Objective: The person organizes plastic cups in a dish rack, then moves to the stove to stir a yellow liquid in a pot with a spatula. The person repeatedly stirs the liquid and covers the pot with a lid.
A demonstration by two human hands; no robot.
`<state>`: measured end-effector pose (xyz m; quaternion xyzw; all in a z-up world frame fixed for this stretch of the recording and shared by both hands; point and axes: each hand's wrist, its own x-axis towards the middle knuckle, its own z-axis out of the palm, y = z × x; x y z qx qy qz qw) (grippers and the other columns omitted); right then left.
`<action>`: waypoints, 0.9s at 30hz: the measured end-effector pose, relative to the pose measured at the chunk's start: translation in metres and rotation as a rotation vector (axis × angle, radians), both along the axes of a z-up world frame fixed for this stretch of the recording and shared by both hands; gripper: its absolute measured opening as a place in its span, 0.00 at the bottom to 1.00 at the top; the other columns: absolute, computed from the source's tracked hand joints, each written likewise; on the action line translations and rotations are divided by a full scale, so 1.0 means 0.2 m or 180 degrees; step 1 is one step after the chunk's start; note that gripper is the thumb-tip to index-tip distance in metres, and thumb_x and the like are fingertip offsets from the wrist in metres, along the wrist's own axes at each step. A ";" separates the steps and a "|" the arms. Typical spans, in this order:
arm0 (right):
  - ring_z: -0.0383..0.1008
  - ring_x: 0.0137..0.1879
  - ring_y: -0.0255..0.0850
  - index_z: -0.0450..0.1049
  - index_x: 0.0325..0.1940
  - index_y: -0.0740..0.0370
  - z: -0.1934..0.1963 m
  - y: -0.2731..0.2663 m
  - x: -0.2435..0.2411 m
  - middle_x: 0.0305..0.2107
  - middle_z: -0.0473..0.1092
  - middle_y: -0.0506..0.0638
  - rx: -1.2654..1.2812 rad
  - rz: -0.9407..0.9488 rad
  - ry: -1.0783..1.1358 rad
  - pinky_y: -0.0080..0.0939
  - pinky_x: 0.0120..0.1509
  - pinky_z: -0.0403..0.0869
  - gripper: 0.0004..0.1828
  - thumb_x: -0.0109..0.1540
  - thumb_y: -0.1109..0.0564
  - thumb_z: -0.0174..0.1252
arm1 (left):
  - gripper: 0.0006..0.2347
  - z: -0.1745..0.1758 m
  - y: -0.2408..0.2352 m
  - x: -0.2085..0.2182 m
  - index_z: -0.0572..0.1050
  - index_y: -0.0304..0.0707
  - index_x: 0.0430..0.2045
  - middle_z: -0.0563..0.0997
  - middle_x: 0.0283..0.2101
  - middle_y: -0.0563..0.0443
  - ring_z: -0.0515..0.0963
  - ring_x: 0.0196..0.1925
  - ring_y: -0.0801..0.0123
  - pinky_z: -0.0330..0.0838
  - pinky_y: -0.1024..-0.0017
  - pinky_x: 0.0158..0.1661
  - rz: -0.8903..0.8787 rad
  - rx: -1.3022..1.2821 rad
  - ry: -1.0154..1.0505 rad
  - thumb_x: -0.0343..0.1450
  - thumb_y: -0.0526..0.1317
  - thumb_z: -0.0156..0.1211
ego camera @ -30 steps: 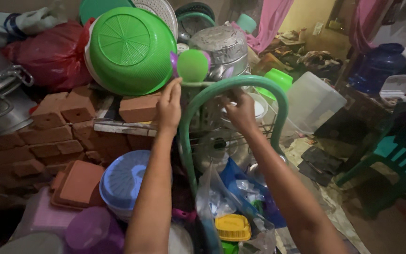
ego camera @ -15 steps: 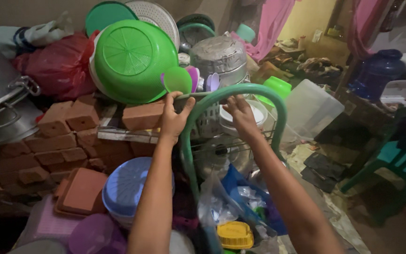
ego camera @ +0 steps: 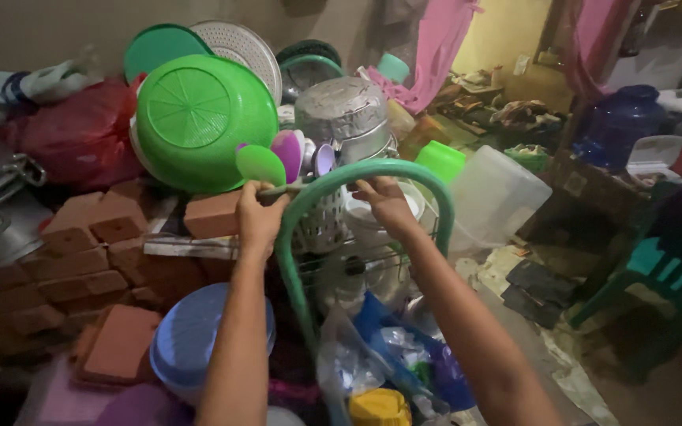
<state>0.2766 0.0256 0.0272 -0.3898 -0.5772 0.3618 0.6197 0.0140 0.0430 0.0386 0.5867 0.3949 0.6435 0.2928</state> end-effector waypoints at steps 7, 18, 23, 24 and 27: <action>0.74 0.57 0.54 0.77 0.52 0.63 0.04 0.13 -0.04 0.50 0.75 0.61 0.0235 -0.0878 -0.2630 0.49 0.61 0.72 0.22 0.54 0.59 0.66 | 0.10 0.00 0.01 -0.06 0.74 0.33 0.36 0.79 0.36 0.52 0.77 0.37 0.71 0.73 0.72 0.37 -0.0357 -0.0335 -0.0600 0.65 0.30 0.69; 0.69 0.63 0.62 0.79 0.51 0.55 0.01 0.21 -0.16 0.52 0.75 0.62 -0.0088 -0.1202 -0.3181 0.64 0.69 0.61 0.14 0.66 0.51 0.53 | 0.09 -0.06 0.05 -0.11 0.73 0.36 0.35 0.76 0.35 0.56 0.74 0.35 0.75 0.71 0.76 0.37 -0.0588 -0.0219 -0.0963 0.66 0.27 0.66; 0.71 0.59 0.64 0.78 0.51 0.60 0.00 0.30 -0.11 0.49 0.74 0.66 0.0507 -0.0811 -0.3301 0.65 0.62 0.65 0.15 0.63 0.58 0.52 | 0.08 0.00 0.08 -0.13 0.74 0.36 0.36 0.77 0.36 0.56 0.76 0.37 0.75 0.72 0.76 0.39 -0.0560 -0.0252 -0.1123 0.67 0.27 0.65; 0.74 0.58 0.61 0.79 0.50 0.60 0.00 0.31 -0.10 0.48 0.75 0.64 0.0157 -0.0713 -0.3165 0.57 0.61 0.69 0.15 0.64 0.56 0.51 | 0.09 0.02 0.09 -0.14 0.74 0.36 0.36 0.78 0.36 0.56 0.77 0.38 0.75 0.73 0.76 0.39 -0.0542 -0.0230 -0.1087 0.67 0.27 0.66; 0.77 0.53 0.57 0.79 0.49 0.61 0.00 0.35 -0.10 0.45 0.78 0.62 0.0122 -0.0607 -0.3184 0.55 0.59 0.71 0.12 0.66 0.55 0.55 | 0.09 0.07 0.08 -0.16 0.74 0.35 0.36 0.78 0.38 0.56 0.77 0.39 0.75 0.72 0.76 0.40 -0.0461 -0.0096 -0.0945 0.67 0.27 0.65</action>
